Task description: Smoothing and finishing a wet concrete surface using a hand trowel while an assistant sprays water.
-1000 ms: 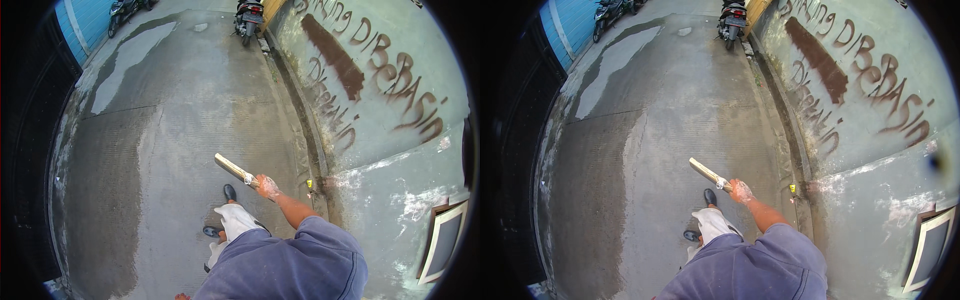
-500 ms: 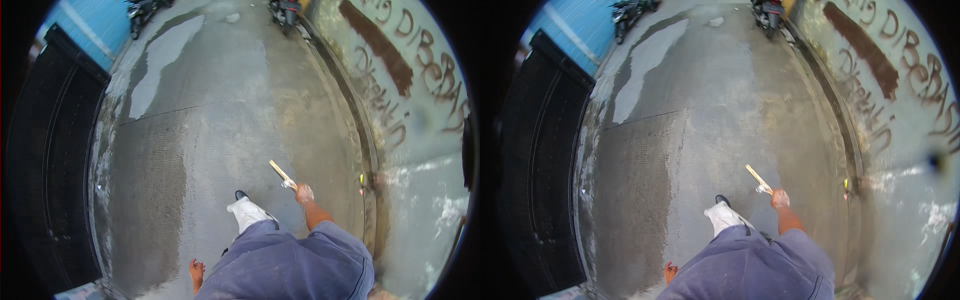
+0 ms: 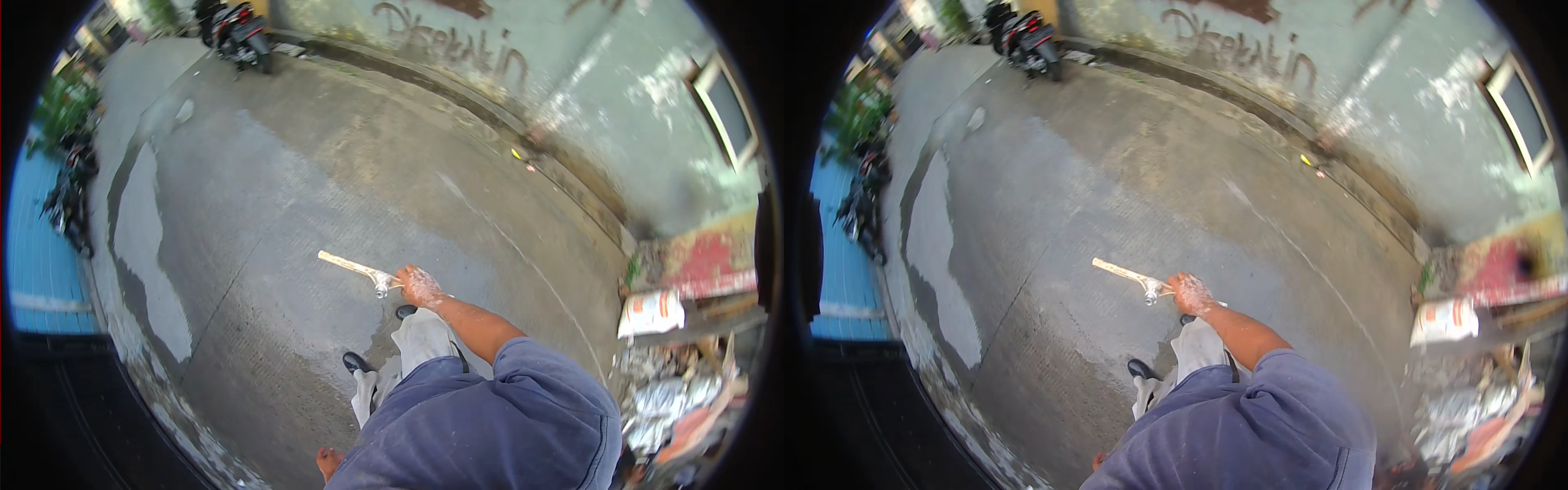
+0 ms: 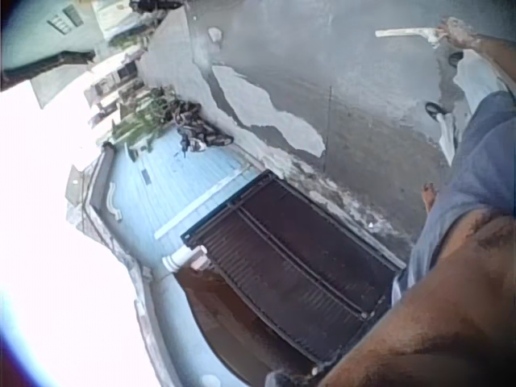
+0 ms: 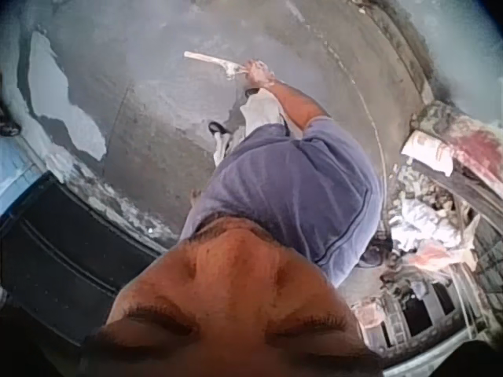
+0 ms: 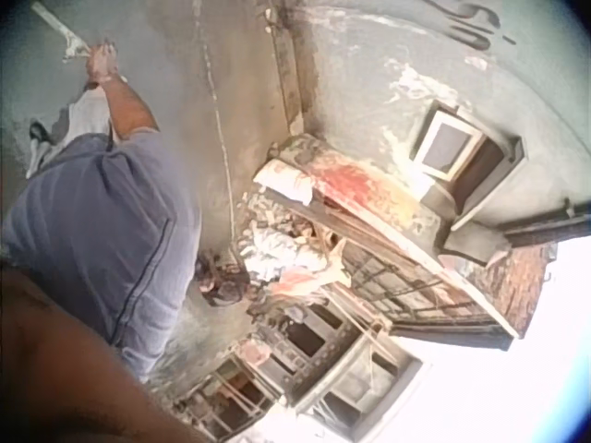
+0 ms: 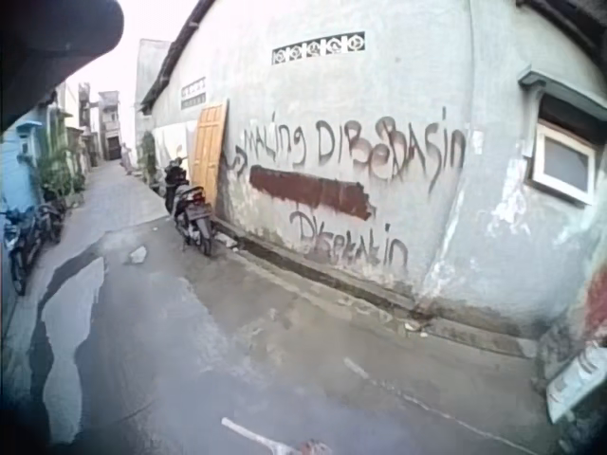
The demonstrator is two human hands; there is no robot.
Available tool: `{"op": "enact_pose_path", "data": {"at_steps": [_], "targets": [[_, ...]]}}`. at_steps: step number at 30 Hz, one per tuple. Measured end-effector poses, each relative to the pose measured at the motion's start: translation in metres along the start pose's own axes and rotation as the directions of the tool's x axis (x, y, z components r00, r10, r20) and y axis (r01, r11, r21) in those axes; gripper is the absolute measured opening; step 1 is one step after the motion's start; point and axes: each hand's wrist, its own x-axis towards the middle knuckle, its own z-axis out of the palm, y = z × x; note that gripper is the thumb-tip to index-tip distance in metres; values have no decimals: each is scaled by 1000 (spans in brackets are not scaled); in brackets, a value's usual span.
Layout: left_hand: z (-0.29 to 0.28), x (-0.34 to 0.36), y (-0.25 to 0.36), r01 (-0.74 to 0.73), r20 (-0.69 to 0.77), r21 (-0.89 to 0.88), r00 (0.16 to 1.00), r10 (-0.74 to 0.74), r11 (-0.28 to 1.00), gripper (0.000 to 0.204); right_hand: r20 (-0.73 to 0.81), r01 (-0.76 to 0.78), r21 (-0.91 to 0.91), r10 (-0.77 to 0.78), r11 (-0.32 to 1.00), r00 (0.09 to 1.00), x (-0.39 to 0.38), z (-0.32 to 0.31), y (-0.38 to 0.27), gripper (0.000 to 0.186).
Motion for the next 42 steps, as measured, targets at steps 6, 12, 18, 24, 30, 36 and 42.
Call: {"op": "enact_pose_path", "data": {"at_steps": [6,12,18,24,30,36,42], "targets": [[-91,121,154,-231,83,215,972,218,949,42,-204,-465,50,465,884,862,-173,27,14,28],[-79,150,265,-368,123,317,930,346,874,45,-300,-702,122,700,702,648,-350,75,-28,29],[26,144,242,-657,463,236,724,512,716,43,-162,-869,205,892,450,423,-464,151,-74,35],[68,55,214,-910,803,364,415,428,200,49,-179,-886,356,952,297,248,-495,191,-88,34],[48,152,250,-858,833,503,448,323,-108,52,-216,-857,427,952,290,214,-441,179,-83,31],[65,232,342,-632,515,690,771,373,354,51,-397,-817,435,895,380,205,-301,125,-42,28],[170,311,490,-642,474,721,731,491,259,49,-359,-808,466,911,361,200,-118,54,18,33]]}}
